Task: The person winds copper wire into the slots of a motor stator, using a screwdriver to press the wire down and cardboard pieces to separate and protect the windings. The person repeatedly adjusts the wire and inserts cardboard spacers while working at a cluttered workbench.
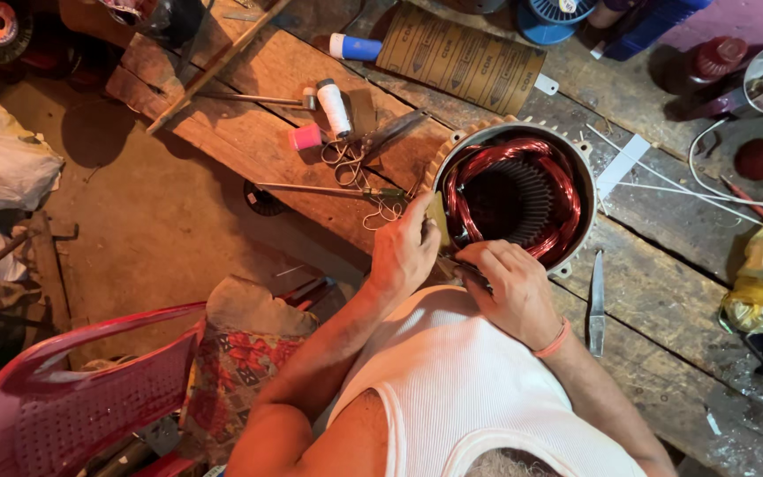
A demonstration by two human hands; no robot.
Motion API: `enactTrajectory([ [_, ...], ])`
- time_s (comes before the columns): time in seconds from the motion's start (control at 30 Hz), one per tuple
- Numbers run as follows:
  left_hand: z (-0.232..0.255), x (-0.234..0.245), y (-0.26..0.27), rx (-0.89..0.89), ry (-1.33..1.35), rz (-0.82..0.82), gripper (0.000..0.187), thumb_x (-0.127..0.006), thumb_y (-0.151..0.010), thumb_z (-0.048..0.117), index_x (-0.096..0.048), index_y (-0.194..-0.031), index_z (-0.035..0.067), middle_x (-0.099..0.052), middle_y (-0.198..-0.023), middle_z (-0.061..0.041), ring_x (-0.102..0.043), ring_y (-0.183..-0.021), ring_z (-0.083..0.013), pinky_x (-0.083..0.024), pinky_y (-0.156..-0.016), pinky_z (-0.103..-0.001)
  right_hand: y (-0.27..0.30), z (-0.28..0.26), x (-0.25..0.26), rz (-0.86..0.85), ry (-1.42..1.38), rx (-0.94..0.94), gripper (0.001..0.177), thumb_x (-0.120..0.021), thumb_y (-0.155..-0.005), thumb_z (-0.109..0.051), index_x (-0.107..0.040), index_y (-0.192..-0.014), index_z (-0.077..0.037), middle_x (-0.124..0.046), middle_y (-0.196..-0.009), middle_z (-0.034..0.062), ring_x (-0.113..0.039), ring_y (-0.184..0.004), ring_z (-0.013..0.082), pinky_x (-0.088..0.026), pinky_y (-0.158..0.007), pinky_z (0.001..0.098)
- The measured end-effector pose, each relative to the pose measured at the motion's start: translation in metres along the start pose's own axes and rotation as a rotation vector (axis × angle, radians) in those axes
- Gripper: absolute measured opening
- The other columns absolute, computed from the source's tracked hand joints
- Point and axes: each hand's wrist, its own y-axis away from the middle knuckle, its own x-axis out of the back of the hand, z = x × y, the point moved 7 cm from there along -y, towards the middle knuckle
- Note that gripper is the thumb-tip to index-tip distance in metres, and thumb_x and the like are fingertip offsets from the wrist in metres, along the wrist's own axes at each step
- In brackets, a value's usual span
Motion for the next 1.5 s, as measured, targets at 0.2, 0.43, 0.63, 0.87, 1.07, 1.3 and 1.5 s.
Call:
enactTrajectory([
  [0.2,0.023,0.005,-0.007,-0.153,0.03,0.023,0.042,-0.063,-0.099,0.007,-0.05,-0.139,0.008,-0.069,-0.084,-0.021,-0.07,-0.073,-0.0393,-0.054,-0.064,-0.048,-0.001,-0.001,0.001,0.017,0.053,0.019,0.027,-0.077,-0.075,-0.004,-0.069,-0.101,-0.004,-0.07,-0.104,0.0079,-0.068,-0.092,0.028,-0.054,-0.081,0.0378],
  [0.43,0.029,-0.013,-0.031,-0.188,-0.209,-0.092,0.045,-0.064,-0.092,0.013,-0.05,-0.134,0.007,-0.069,-0.07,-0.013,-0.068,-0.059,-0.0351,-0.052,-0.053,-0.047,0.004,0.009,-0.004,0.04,0.113,-0.101,0.022,-0.076,-0.08,-0.006,-0.068,-0.101,-0.004,-0.068,-0.094,0.0083,-0.066,-0.087,0.0282,-0.052,-0.077,0.0397],
  [0.63,0.044,0.009,-0.027,-0.336,-0.151,-0.082,0.028,-0.065,-0.101,0.018,-0.06,-0.127,0.009,-0.07,-0.083,-0.013,-0.069,-0.073,-0.0327,-0.054,-0.063,-0.044,0.004,0.01,-0.001,0.066,0.228,-0.127,0.017,-0.073,-0.089,-0.008,-0.066,-0.104,-0.004,-0.066,-0.091,0.0087,-0.066,-0.086,0.0276,-0.05,-0.076,0.0399],
  [0.87,0.057,0.036,-0.009,-0.678,-0.102,-0.188,0.028,-0.065,-0.092,0.011,-0.067,-0.12,0.005,-0.063,-0.115,-0.011,-0.063,-0.107,-0.0291,-0.046,-0.098,-0.043,0.007,0.005,0.003,0.126,0.28,-0.16,0.021,-0.072,-0.09,-0.006,-0.068,-0.11,-0.005,-0.066,-0.096,0.0075,-0.065,-0.09,0.0266,-0.05,-0.079,0.0381],
  [1.07,0.056,0.025,-0.021,-0.886,-0.112,-0.29,0.026,-0.062,-0.09,0.008,-0.067,-0.115,0.006,-0.061,-0.118,-0.011,-0.062,-0.109,-0.0282,-0.045,-0.102,-0.044,0.012,-0.006,-0.004,0.104,0.345,-0.228,0.02,-0.074,-0.084,-0.008,-0.068,-0.103,-0.004,-0.065,-0.099,0.0082,-0.064,-0.093,0.027,-0.05,-0.081,0.0379],
  [1.3,0.056,0.019,-0.036,-1.03,-0.165,-0.497,0.017,-0.063,-0.086,0.011,-0.066,-0.103,0.008,-0.059,-0.108,-0.009,-0.061,-0.099,-0.0306,-0.047,-0.096,-0.041,0.016,-0.02,-0.007,0.167,0.343,-0.269,0.023,-0.075,-0.082,-0.009,-0.072,-0.104,-0.006,-0.064,-0.101,0.0082,-0.063,-0.092,0.0265,-0.05,-0.079,0.0376],
  [1.5,0.062,0.018,-0.047,-1.13,-0.087,-0.546,0.015,-0.063,-0.085,0.012,-0.063,-0.1,0.009,-0.056,-0.101,-0.009,-0.062,-0.096,-0.0306,-0.05,-0.09,-0.039,0.022,-0.023,-0.011,0.238,0.368,-0.377,0.021,-0.077,-0.079,-0.007,-0.069,-0.098,-0.003,-0.064,-0.099,0.0085,-0.064,-0.092,0.0273,-0.051,-0.08,0.0388],
])
